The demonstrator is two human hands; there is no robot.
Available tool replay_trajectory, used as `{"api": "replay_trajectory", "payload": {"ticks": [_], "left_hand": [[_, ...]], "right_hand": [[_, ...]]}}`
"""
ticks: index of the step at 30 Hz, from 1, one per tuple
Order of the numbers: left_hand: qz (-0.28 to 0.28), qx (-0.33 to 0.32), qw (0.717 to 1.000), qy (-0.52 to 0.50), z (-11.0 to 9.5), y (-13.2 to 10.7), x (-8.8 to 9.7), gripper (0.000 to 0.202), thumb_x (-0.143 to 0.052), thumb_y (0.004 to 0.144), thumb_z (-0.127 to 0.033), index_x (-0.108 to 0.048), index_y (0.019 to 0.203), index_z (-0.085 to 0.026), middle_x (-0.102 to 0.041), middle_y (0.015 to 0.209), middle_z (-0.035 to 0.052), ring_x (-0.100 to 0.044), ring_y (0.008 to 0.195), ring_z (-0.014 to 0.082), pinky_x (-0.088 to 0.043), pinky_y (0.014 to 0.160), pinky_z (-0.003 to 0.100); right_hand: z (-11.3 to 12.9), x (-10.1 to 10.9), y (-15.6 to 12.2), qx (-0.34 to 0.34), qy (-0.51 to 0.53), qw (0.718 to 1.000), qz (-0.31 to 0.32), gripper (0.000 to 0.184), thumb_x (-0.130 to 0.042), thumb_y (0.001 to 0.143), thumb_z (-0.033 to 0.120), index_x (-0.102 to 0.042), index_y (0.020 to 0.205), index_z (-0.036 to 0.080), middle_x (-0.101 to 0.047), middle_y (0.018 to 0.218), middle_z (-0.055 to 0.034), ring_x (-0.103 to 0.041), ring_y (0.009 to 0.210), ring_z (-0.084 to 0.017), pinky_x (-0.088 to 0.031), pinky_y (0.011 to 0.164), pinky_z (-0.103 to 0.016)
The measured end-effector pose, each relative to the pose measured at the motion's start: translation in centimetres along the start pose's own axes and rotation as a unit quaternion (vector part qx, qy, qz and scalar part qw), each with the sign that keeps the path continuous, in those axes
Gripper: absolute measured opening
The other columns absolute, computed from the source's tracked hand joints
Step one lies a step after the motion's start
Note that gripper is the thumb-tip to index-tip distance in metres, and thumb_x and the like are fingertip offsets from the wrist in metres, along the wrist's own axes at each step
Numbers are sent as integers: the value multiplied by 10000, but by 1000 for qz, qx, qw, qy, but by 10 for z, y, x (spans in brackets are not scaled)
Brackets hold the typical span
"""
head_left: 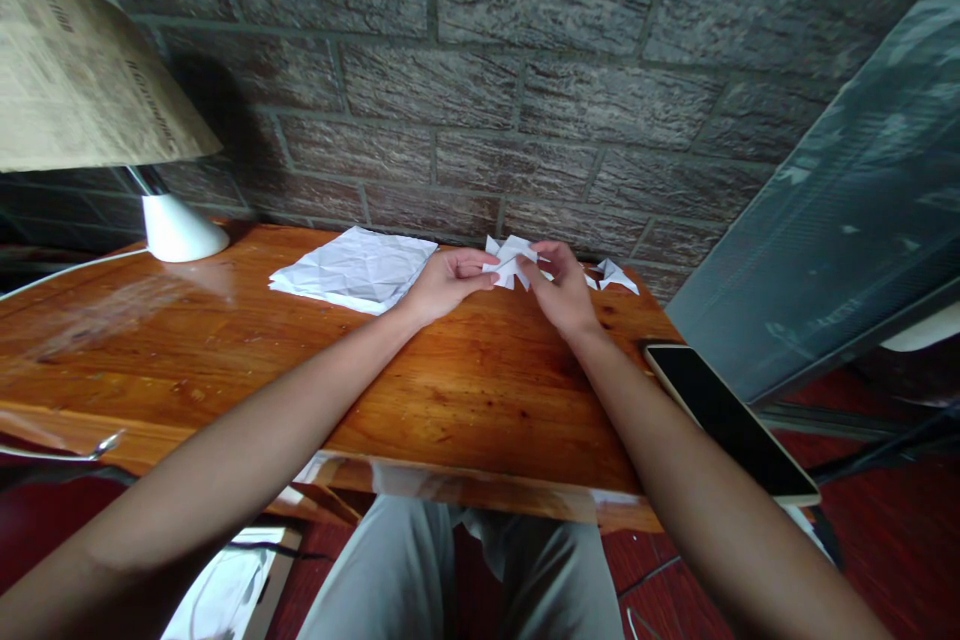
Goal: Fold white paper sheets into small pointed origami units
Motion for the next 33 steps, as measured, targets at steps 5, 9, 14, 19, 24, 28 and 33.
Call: {"api": "replay_trajectory", "payload": {"ticks": [5,9,14,19,24,28,33], "left_hand": [[40,0,999,9,-1,0,2,417,-912,568,-236,-759,944,-139,-782,877,77,-717,775,181,-553,818,339],[61,10,998,5,-1,-1,1,442,-920,559,-234,-747,952,-130,-782,913,82,-715,798,180,-543,839,351],[57,-12,998,-5,-2,1,0,453,-913,587,-294,-739,973,-133,-754,789,31,-666,677,137,-529,735,302],[0,-31,999,-28,-5,2,3,415,-891,630,-333,-754,978,-153,-732,771,9,-597,600,92,-493,637,248],[-13,3,992,-124,-5,4,6,416,-896,633,-295,-758,1008,-177,-733,792,9,-636,675,99,-497,648,220],[-7,24,984,-174,-6,5,8,392,-876,680,-314,-752,1026,-178,-762,956,63,-698,841,157,-542,795,292],[13,25,983,-180,-11,3,6,399,-846,728,-324,-739,1094,-205,-767,1007,69,-711,904,177,-544,870,334]], "right_hand": [[3,4,1,-45,43,998,6,501,-785,716,461,-613,1123,225,-673,806,-4,-636,748,-177,-513,709,-322],[4,0,0,-86,108,990,38,483,-814,669,468,-651,1037,201,-687,759,7,-606,676,-151,-494,675,-304],[3,-1,1,-114,153,981,34,433,-849,621,439,-664,924,191,-705,772,1,-577,646,-120,-448,598,-252],[7,0,-1,-177,187,965,45,488,-880,577,364,-658,974,185,-653,687,33,-486,549,-76,-328,481,-205],[12,-4,-5,-209,234,946,78,473,-898,553,333,-695,951,180,-634,666,48,-452,514,-39,-304,455,-170],[12,-5,-7,-237,256,935,60,417,-899,551,313,-705,898,190,-670,710,37,-500,528,-36,-389,488,-161],[12,-8,-9,-234,260,933,85,378,-878,585,298,-712,904,179,-669,710,34,-503,507,-31,-389,470,-156]]}}
Point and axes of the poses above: each hand's wrist, its own y-axis towards the middle knuckle, its own x-axis out of the back of the hand, z = x × y, the point moved 3 cm from there along y, towards the middle knuckle
